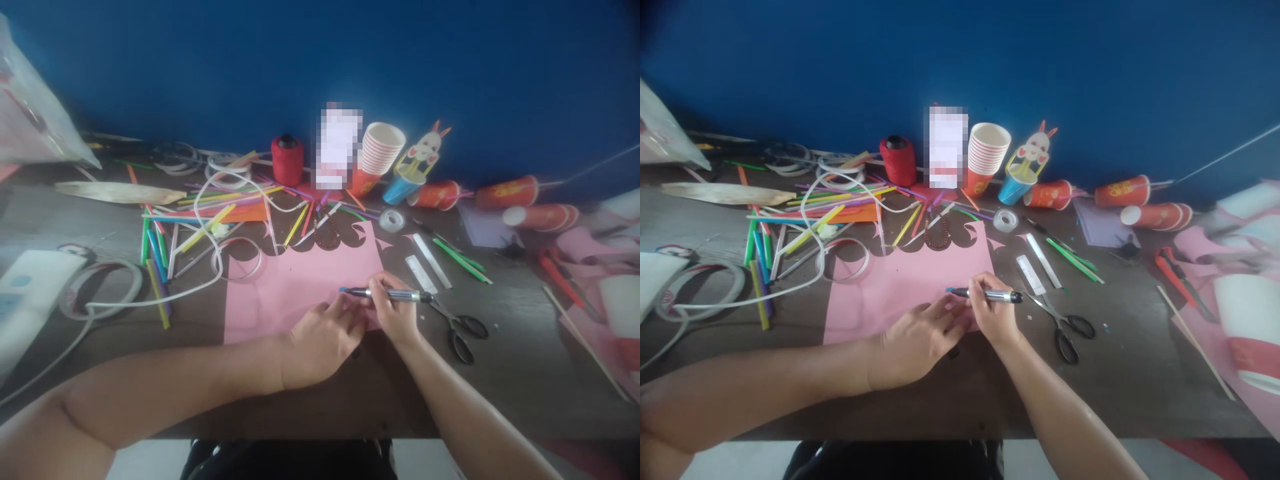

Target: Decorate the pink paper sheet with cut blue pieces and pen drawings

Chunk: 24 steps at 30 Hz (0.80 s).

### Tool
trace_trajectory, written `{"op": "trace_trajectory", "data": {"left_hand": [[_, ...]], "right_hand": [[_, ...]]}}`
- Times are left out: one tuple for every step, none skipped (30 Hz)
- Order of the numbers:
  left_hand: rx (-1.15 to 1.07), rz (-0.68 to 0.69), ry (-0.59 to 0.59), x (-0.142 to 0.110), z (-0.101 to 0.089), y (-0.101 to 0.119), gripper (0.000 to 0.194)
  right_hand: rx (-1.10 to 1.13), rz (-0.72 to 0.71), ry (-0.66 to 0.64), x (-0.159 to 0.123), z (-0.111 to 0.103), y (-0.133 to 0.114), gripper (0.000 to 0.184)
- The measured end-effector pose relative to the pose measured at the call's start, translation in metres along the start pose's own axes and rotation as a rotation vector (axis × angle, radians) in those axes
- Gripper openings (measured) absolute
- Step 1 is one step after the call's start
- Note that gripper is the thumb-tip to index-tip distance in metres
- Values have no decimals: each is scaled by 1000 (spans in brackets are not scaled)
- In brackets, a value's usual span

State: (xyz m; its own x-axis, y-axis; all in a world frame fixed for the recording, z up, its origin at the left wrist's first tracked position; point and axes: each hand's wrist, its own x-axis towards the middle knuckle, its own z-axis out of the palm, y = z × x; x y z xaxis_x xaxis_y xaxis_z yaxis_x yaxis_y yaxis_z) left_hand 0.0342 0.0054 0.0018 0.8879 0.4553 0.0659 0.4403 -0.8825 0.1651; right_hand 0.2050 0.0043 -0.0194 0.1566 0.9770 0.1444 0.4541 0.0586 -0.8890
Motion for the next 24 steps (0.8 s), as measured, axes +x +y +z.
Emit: {"op": "trace_trajectory", "data": {"left_hand": [[8,0,13,-1,1,1,36],[18,-1,27,-1,3,1,36],[28,-1,36,-2,4,2,37],[35,3,44,-2,5,2,38],[41,6,52,-3,6,2,38],[45,8,54,-3,7,2,39],[46,12,56,-3,7,2,39],[46,15,56,-3,7,2,39],[46,18,55,-3,6,2,39],[45,20,54,-3,6,2,39],[42,21,51,-2,5,2,39],[38,20,45,-2,4,2,39],[34,18,41,-2,4,2,39],[30,15,35,-2,3,1,39],[27,10,30,-2,3,1,39],[25,9,26,-2,3,1,39],[23,10,21,-2,3,1,39],[23,8,18,-2,3,1,39],[22,8,17,-2,3,1,39],[21,5,14,-2,3,2,39],[20,4,11,-2,3,2,39],[19,2,6,-1,3,2,38],[18,1,0,-1,3,2,38],[18,1,-9,-1,2,2,39]], "right_hand": [[1,3,3,0,0,0,20],[4,8,5,1,0,1,21],[5,12,7,1,1,1,22],[4,14,8,2,1,1,22],[-1,14,8,2,1,1,22],[-7,13,7,2,1,1,22],[-13,12,6,2,1,1,22],[-16,11,3,2,1,1,22],[-18,10,1,2,1,1,22],[-19,11,0,2,1,1,22],[-20,10,-1,2,1,1,22],[-25,8,-2,1,1,1,22],[-30,5,-1,1,2,1,22],[-36,2,2,1,2,0,22],[-40,-1,4,1,2,0,22],[-43,-3,5,2,2,0,22],[-45,-5,5,2,2,-1,22],[-45,-6,6,2,2,-1,22],[-46,-8,6,2,2,-1,22],[-47,-11,4,2,2,-1,22],[-49,-14,3,2,2,-1,22],[-51,-17,1,2,2,-1,22],[-55,-19,-2,3,2,-2,22],[-58,-20,-8,3,2,-2,22]]}}
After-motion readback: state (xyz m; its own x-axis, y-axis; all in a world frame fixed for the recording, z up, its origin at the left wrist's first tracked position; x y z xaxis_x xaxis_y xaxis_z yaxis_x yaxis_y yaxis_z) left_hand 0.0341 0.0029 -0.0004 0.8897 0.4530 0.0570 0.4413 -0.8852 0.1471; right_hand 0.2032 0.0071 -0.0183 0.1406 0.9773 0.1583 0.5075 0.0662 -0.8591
